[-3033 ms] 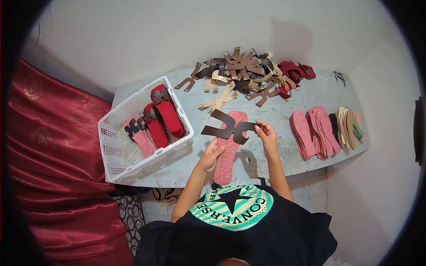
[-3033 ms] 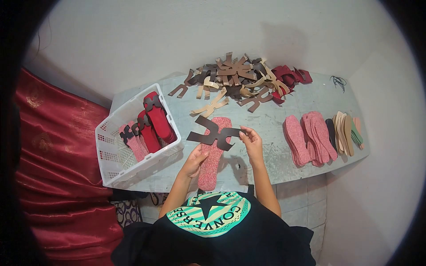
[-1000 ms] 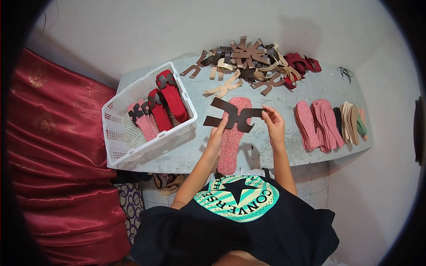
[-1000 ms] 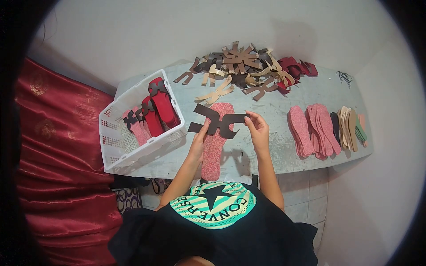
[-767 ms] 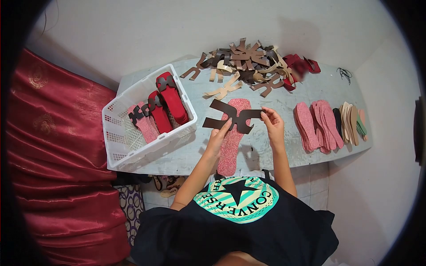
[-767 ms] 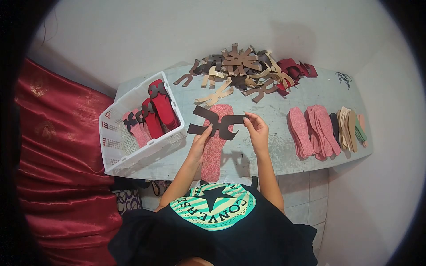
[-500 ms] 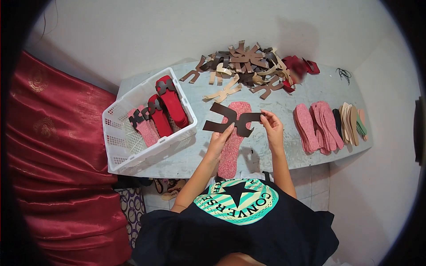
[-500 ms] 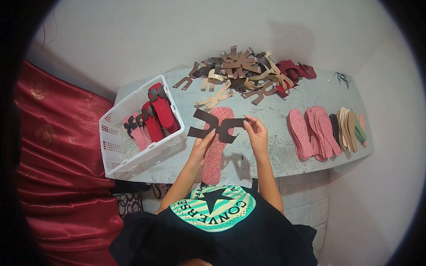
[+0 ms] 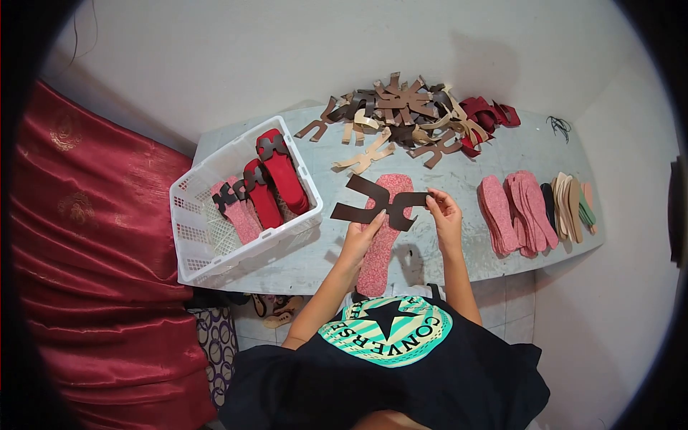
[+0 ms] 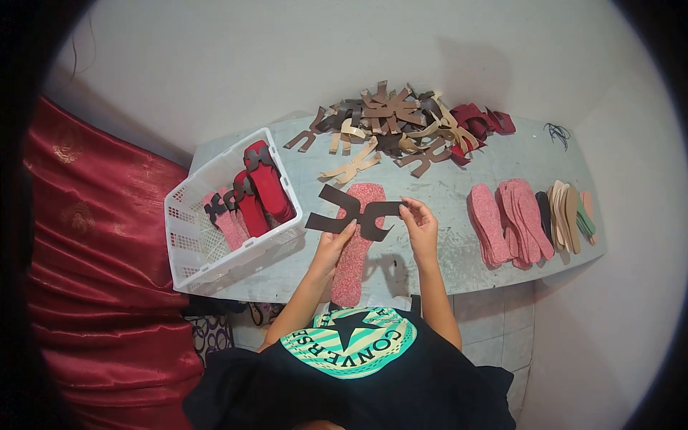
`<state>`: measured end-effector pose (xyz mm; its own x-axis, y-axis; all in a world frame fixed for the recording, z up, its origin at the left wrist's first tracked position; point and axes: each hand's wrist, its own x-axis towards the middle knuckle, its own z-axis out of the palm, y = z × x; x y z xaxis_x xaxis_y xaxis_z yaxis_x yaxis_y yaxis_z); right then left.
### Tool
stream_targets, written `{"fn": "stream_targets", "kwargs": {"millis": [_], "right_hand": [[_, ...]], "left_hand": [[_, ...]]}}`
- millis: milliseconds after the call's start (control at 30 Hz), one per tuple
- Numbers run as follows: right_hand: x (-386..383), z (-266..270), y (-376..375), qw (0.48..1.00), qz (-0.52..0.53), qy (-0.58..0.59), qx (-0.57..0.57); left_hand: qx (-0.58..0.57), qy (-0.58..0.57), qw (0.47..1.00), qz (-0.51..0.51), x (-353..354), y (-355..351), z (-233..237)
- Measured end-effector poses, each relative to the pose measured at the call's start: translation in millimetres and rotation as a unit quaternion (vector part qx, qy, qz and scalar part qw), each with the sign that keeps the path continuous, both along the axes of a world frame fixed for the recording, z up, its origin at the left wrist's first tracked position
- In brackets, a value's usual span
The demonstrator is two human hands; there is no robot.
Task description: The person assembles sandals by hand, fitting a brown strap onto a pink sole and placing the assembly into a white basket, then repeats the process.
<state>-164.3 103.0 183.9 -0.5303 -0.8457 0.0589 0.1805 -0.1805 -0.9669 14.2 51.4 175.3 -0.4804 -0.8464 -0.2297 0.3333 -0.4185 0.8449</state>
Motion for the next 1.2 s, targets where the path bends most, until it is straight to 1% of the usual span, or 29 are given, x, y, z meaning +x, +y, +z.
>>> {"fn": "stream_targets", "kwargs": {"millis": [133, 200, 233, 300, 333, 367, 400, 433, 467, 500, 533, 567, 600, 633, 667, 700, 733, 767, 800, 833, 867, 933, 967, 1033, 1067, 1133, 1167, 1200], "right_hand": [[-4.4, -3.7, 1.6, 1.0, 0.006, 0.024, 0.008], [-5.1, -8.5, 3.4, 1.0, 0.003, 0.028, 0.007], [-4.8, -8.9, 5.1, 1.0, 0.003, 0.027, 0.009], [-3.3, -8.2, 7.9, 1.0, -0.001, 0.018, 0.021], [-3.6, -10.2, 9.5, 1.0, -0.002, 0.017, 0.023], [-4.4, -13.4, 11.0, 0.999, 0.004, 0.021, 0.041], [-5.6, -16.7, 12.5, 0.998, 0.009, 0.025, 0.059], [-6.7, -19.9, 14.1, 0.998, 0.009, 0.023, 0.062], [-7.5, -23.7, 16.2, 0.997, 0.015, 0.018, 0.078], [-8.6, -28.6, 18.6, 0.995, 0.02, 0.013, 0.093], [-10.1, -36.1, 21.4, 0.995, 0.019, 0.012, 0.098], [-11.5, -45.6, 24.8, 0.993, 0.029, 0.01, 0.11], [-13.4, -55.8, 28.4, 0.992, 0.038, 0.009, 0.122], [-15.5, -67.5, 32.2, 0.992, 0.035, 0.009, 0.124], [-16.2, -79.3, 37.5, 0.987, 0.044, 0.036, 0.149], [-17.1, -91.6, 43.6, 0.981, 0.053, 0.063, 0.174], [-18.7, -103.9, 50.9, 0.981, 0.051, 0.063, 0.177], [-20.2, -115.7, 59.2, 0.975, 0.07, 0.085, 0.195], [-21.3, -125.5, 68.0, 0.967, 0.092, 0.107, 0.213], [-22.2, -132.3, 75.3, 0.96, 0.11, 0.102, 0.238], [-22.0, -139.2, 80.8, 0.959, 0.113, 0.102, 0.239], [-21.6, -144.9, 86.5, 0.924, 0.14, 0.258, 0.246], [-23.2, -148.3, 88.2, 0.924, 0.139, 0.257, 0.248], [-22.0, -142.0, 87.2, 0.891, 0.188, 0.376, 0.174], [-21.5, -139.0, 85.0, 0.89, 0.189, 0.376, 0.174], [-21.2, -137.2, 79.5, 0.848, 0.227, 0.439, 0.192], [-20.6, -136.7, 76.7, 0.847, 0.229, 0.439, 0.192], [-21.1, -136.6, 74.5, 0.83, 0.233, 0.479, 0.164]], "left_hand": [[0.0, 0.026, 0.999, 0.025, -6.1, 0.9, 5.7], [-0.066, 0.004, 0.996, 0.058, -8.1, 0.7, 2.0], [-0.065, 0.003, 0.996, 0.057, -9.0, 0.4, -0.2], [-0.169, -0.075, 0.976, 0.116, -10.0, -3.5, -5.5], [-0.167, -0.076, 0.976, 0.115, -8.4, -7.9, -12.2], [-0.3, -0.198, 0.919, 0.163, -6.1, -14.3, -20.1], [-0.421, -0.313, 0.826, 0.204, -6.3, -19.2, -16.2], [-0.555, -0.324, 0.718, 0.266, -8.9, -24.3, -12.6], [-0.515, -0.383, 0.741, 0.199, -4.9, -21.6, -9.6], [-0.558, -0.405, 0.706, 0.161, -3.8, -26.9, -28.4], [-0.598, -0.425, 0.668, 0.122, -3.8, -32.6, -58.6], [-0.596, -0.426, 0.67, 0.118, -3.4, -30.1, -86.5], [-0.612, -0.425, 0.664, 0.054, -4.1, -24.1, -113.6], [-0.628, -0.422, 0.654, -0.01, -5.7, -16.0, -124.0], [-0.62, -0.441, 0.644, -0.078, -4.1, -2.2, -134.3], [-0.669, -0.458, 0.582, -0.07, -2.1, 6.4, -156.2], [-0.712, -0.472, 0.516, -0.06, -2.2, 11.3, -166.6], [-0.712, -0.471, 0.518, -0.062, -3.3, 11.9, -176.7], [-0.707, -0.479, 0.513, -0.089, -4.4, 11.4, -177.8], [-0.701, -0.488, 0.507, -0.115, -4.1, 11.1, -177.7], [-0.699, -0.49, 0.508, -0.114, -2.2, 10.8, -177.2], [-0.731, -0.475, 0.471, -0.134, 1.2, 7.3, -176.6], [-0.731, -0.474, 0.472, -0.135, 2.6, 5.0, -176.6], [-0.741, -0.429, 0.499, -0.134, 5.7, 1.5, -179.1], [-0.741, -0.429, 0.5, -0.134, 7.6, 1.4, -180.0], [-0.696, -0.41, 0.558, -0.19, 11.5, 2.9, -176.8], [-0.695, -0.412, 0.558, -0.19, 12.5, 5.1, -175.4], [-0.677, -0.417, 0.573, -0.198, 12.2, 8.2, -174.6]]}}
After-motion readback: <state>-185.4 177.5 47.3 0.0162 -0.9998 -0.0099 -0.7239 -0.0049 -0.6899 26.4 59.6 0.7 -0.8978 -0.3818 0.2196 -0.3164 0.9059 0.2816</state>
